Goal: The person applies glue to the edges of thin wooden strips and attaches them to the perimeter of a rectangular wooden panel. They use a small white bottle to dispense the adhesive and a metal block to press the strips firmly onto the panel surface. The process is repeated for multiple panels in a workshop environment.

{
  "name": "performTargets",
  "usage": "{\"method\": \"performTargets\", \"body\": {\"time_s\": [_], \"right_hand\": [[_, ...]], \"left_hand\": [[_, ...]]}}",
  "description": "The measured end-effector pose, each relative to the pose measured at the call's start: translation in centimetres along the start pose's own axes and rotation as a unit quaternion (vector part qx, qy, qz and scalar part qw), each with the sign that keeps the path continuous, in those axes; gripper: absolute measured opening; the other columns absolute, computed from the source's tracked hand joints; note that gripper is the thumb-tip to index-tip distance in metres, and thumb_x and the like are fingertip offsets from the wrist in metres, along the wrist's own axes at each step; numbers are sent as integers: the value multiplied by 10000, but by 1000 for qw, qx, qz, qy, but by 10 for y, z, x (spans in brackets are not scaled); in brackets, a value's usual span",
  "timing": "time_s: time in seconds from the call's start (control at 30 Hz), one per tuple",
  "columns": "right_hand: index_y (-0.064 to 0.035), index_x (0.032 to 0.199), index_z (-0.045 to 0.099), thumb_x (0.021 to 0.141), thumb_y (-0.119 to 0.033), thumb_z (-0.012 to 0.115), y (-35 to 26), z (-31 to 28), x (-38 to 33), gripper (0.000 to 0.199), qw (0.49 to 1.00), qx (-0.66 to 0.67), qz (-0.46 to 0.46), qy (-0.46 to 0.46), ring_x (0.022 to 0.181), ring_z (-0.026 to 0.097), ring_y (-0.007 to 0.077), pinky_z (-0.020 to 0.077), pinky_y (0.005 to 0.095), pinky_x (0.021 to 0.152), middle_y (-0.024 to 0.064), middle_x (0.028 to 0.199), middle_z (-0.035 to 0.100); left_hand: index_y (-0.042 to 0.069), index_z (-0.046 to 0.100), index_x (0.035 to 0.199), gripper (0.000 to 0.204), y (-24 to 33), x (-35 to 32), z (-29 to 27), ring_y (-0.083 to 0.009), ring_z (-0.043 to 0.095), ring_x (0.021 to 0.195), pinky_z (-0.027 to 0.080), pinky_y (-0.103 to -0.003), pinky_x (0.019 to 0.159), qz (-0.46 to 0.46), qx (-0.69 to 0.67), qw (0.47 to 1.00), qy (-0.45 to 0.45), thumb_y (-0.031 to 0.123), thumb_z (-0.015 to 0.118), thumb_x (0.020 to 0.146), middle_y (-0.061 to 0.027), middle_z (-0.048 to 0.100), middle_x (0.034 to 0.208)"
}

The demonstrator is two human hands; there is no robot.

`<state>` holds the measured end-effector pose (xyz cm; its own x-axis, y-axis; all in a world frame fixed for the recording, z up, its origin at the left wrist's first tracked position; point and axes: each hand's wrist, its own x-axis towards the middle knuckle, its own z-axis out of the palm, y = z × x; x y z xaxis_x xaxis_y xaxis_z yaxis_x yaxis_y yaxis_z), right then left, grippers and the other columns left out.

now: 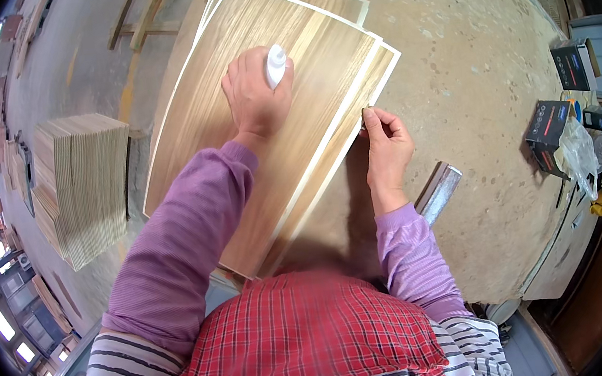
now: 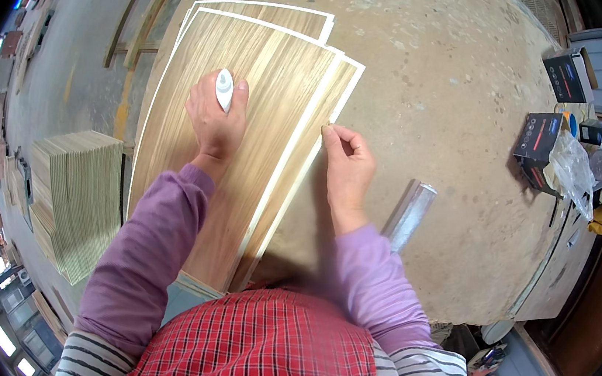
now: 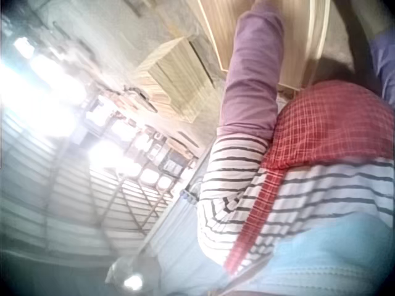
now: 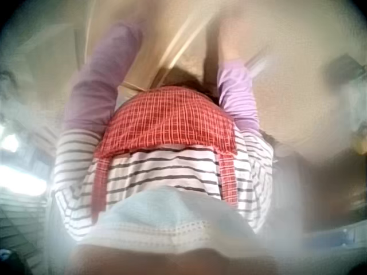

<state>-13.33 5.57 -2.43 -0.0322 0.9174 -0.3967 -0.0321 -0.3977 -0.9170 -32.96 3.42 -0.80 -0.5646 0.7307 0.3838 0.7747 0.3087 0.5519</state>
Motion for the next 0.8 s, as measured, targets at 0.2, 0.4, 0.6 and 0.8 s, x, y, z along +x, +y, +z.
{"method": "performTargets", "body": {"time_s": [0.2, 0.4, 0.6, 0.8], "right_hand": [[18, 1081, 648, 890, -111, 656, 3, -4, -5, 231, 996, -48, -63, -28, 870, 592, 124, 484, 260, 777, 61, 993, 639], [4, 1303, 505, 865, 43, 524, 2, -15, -8, 440, 896, -320, -301, -60, 1132, 529, 318, 438, 373, 951, 213, 1281, 483], [65, 1318, 419, 779, 61, 485, 4, -18, -19, 542, 775, -494, -389, -60, 1189, 450, 440, 401, 484, 974, 265, 1314, 426], [26, 1326, 443, 770, 28, 512, 2, -17, -21, 560, 738, -536, -406, -57, 1230, 445, 408, 429, 465, 928, 234, 1355, 424]], "left_hand": [[119, 565, 1022, 270, 0, -1, 0, -287, 510, 1016, 332, -419, 906, -12, 1, 1000, -7, 235, 679, 807, -69, 584, 1023], [111, 559, 1032, 271, 2, -1, 0, -294, 501, 1005, 329, -420, 912, -11, 2, 1000, -5, 251, 659, 823, -81, 572, 1019], [96, 560, 1041, 278, 0, -1, 0, -292, 505, 996, 332, -418, 906, -2, -3, 1000, -7, 254, 649, 830, -84, 576, 1015], [88, 562, 1038, 281, -2, -1, 1, -291, 509, 983, 339, -419, 898, 5, 1, 1000, -3, 252, 652, 828, -86, 582, 1006]]}}
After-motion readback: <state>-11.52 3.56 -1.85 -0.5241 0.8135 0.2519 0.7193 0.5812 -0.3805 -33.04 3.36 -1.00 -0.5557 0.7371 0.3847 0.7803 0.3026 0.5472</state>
